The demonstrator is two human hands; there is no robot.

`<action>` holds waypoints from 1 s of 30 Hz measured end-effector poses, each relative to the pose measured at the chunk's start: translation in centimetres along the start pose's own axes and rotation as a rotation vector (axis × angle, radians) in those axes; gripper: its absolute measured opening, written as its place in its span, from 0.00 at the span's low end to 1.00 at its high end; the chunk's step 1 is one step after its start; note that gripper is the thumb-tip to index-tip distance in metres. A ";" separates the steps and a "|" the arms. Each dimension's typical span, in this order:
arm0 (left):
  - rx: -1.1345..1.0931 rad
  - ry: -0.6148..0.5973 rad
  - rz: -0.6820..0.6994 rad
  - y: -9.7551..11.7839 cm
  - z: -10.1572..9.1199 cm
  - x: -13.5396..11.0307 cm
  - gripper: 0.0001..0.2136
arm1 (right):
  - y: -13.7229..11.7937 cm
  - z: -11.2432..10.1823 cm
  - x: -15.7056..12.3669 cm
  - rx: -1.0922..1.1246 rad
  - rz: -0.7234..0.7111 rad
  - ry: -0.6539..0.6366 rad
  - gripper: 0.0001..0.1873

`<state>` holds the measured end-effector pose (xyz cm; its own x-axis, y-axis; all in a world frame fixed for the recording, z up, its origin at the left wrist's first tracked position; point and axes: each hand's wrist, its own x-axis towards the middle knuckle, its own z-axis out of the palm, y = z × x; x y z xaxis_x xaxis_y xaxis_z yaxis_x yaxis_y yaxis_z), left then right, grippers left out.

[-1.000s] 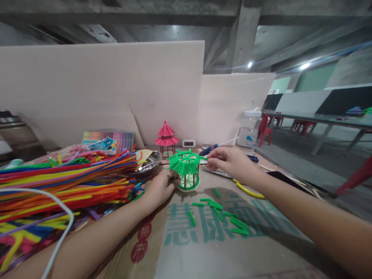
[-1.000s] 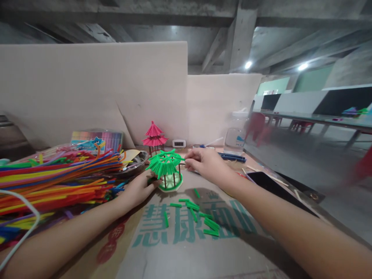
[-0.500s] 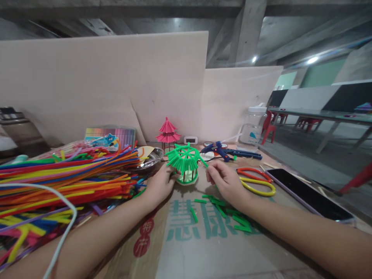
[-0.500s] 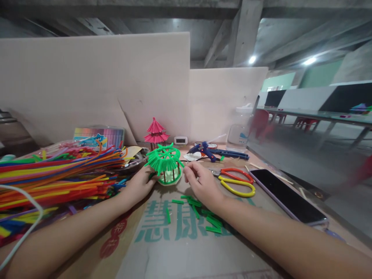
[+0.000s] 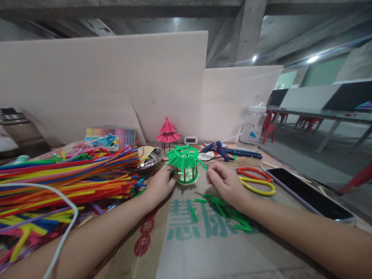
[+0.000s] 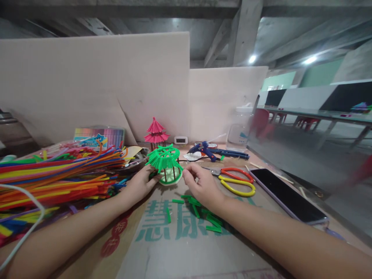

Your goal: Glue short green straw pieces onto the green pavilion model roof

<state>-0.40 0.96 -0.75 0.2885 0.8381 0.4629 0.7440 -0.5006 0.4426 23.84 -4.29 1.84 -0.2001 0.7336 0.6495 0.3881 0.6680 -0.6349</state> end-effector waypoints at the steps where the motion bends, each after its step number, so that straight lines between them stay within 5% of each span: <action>1: -0.004 0.029 0.002 0.3 -0.3 -0.1 0.11 | -0.1 -0.1 0.0 -0.014 -0.016 -0.014 0.13; 4: 0.064 0.102 0.003 1.8 -1.3 -0.9 0.10 | -0.5 -0.4 -0.2 -0.065 -0.060 -0.104 0.10; 7: 0.129 -0.022 0.035 3.9 -2.1 -2.0 0.06 | -0.7 -0.6 -0.3 -0.101 -0.085 -0.204 0.08; 10: -0.030 -0.108 0.146 5.9 -2.3 -2.7 0.13 | -0.7 -0.6 -0.4 -0.096 -0.073 -0.223 0.09; 13: -0.292 -0.120 0.094 7.2 -2.3 -2.9 0.11 | -0.5 -0.4 -0.5 -0.106 -0.098 -0.227 0.11; 23: -0.370 -0.138 0.029 7.8 -2.4 -2.8 0.11 | -0.8 0.0 -0.4 -0.336 -0.331 -0.305 0.11; 30: -0.332 -0.172 0.006 7.4 -1.9 -2.6 0.10 | -0.6 -0.2 -0.3 -0.177 -0.161 -0.167 0.10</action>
<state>3.18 -5.38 2.79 0.4100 0.8450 0.3433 0.5140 -0.5250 0.6784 23.82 -4.98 2.11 -0.4119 0.6398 0.6488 0.4870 0.7564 -0.4367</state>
